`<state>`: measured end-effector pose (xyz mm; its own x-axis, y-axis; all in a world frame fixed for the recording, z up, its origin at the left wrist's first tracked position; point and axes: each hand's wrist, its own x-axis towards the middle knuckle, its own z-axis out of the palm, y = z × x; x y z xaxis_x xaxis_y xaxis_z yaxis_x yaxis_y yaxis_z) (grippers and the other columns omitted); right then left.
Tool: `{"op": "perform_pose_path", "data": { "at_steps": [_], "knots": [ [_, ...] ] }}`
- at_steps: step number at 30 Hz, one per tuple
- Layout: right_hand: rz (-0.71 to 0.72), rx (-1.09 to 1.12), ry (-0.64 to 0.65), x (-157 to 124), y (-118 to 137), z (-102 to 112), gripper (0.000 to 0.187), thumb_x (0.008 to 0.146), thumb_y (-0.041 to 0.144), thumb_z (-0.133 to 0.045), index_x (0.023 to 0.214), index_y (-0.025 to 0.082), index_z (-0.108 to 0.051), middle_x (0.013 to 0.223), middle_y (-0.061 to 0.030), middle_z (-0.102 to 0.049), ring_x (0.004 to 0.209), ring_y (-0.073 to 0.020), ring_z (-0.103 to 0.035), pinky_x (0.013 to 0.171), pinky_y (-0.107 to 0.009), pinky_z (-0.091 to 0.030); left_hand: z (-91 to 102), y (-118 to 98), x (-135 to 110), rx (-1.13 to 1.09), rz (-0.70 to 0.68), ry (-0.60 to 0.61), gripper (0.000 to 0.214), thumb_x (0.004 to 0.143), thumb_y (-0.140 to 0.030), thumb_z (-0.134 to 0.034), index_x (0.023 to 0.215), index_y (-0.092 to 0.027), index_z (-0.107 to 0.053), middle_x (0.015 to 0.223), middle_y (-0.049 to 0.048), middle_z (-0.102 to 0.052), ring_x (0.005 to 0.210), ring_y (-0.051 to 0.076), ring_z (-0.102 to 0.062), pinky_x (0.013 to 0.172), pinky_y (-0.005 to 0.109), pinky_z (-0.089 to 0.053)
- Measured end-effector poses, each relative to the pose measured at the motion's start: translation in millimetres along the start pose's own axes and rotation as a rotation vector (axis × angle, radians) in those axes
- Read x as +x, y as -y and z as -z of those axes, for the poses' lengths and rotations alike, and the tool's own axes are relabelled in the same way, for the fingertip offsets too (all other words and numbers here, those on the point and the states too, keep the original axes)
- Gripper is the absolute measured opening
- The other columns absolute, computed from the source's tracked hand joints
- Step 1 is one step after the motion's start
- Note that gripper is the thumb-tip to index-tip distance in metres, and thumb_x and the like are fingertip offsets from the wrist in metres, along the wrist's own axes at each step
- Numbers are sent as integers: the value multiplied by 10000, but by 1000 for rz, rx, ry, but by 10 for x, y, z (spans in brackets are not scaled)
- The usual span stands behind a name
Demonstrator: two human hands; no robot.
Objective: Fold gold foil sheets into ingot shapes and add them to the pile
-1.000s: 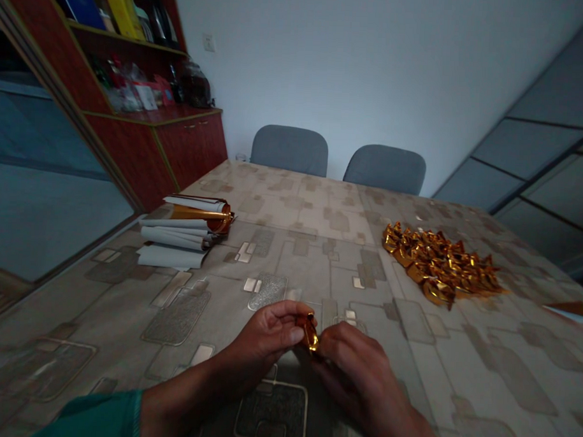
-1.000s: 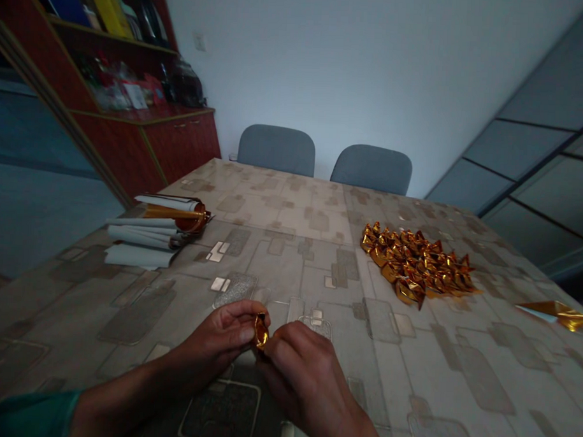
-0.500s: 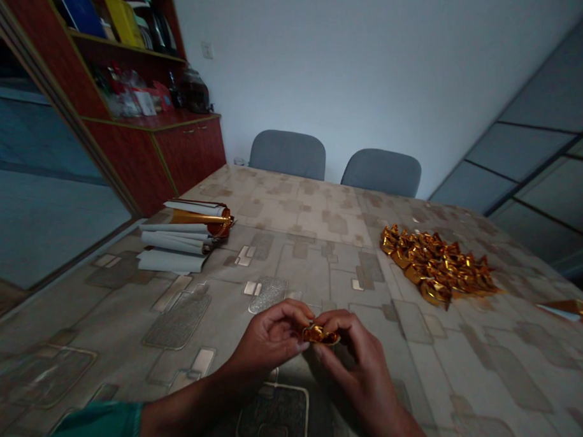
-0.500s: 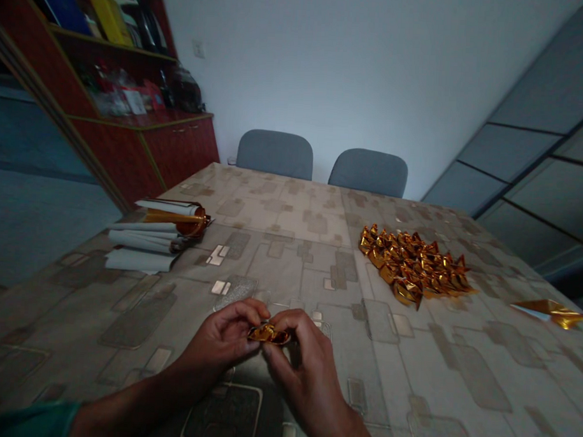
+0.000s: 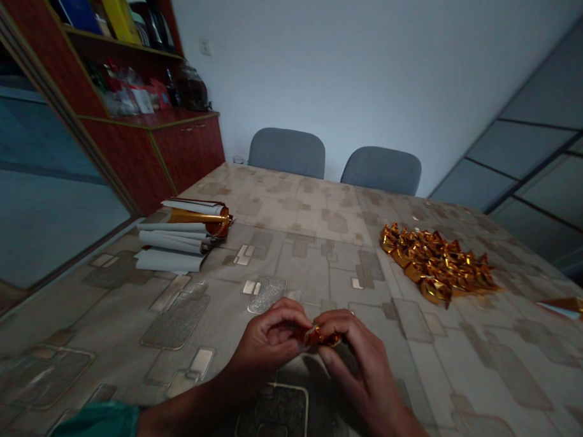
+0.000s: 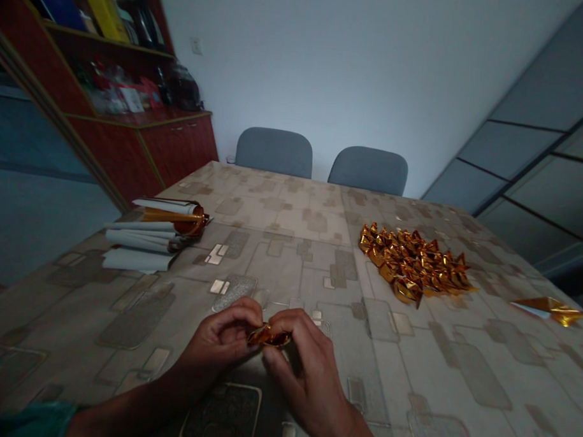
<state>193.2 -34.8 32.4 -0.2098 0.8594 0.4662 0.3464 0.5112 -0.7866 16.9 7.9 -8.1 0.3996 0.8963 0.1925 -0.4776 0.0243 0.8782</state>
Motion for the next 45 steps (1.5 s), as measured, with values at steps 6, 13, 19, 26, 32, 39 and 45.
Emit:
{"op": "perform_pose_path", "data": {
  "at_steps": [6,13,19,26,32,39,45],
  "knots": [
    [-99,47,-55,-9,11,-50,124,928,141,-570,965,260,-569,947,-3,-658,867,-164,-644,742,-275,-511,13,3,-36,-1,79,-5,168,751,-232,-828,914,-211,-794,863,13,-628,811,137,-622,778,233,-517],
    [-79,4,-100,10,8,-69,181,884,75,-572,930,250,-581,911,3,-650,824,-149,-635,703,-262,-500,-10,-23,-64,-66,240,-17,198,718,-225,-863,890,-198,-769,865,21,-717,802,138,-676,760,220,-524],
    [-7,-52,-124,32,31,-54,182,867,51,-576,904,229,-590,876,-7,-648,791,-148,-645,670,-258,-509,-18,-41,-105,-250,332,83,276,779,-341,-823,988,-198,-714,838,26,-692,695,127,-629,571,192,-516],
    [-16,-66,-67,24,49,-36,173,880,49,-582,922,216,-599,878,-17,-651,803,-151,-646,672,-257,-510,-56,-59,-102,-325,434,19,300,773,-413,-833,895,-176,-694,714,5,-655,580,89,-574,503,155,-463],
    [-29,-49,-50,25,58,-39,195,865,42,-567,938,221,-589,909,-13,-659,825,-147,-646,700,-258,-507,-101,-123,-109,-386,495,10,285,752,-349,-863,868,-168,-676,738,-4,-644,610,81,-574,551,163,-457],
    [-24,-44,-54,11,58,-59,194,876,45,-559,915,235,-566,919,-8,-658,831,-144,-648,692,-245,-507,-69,-80,-117,-427,502,46,234,777,-282,-839,874,-167,-659,754,-3,-654,614,83,-589,553,171,-450],
    [-14,-38,-22,-10,50,-46,187,915,53,-544,928,239,-563,930,-9,-645,859,-147,-646,728,-253,-510,-62,-105,-89,-431,525,70,249,769,-281,-842,867,-158,-648,743,6,-663,612,89,-597,554,177,-455]
  ]
}}
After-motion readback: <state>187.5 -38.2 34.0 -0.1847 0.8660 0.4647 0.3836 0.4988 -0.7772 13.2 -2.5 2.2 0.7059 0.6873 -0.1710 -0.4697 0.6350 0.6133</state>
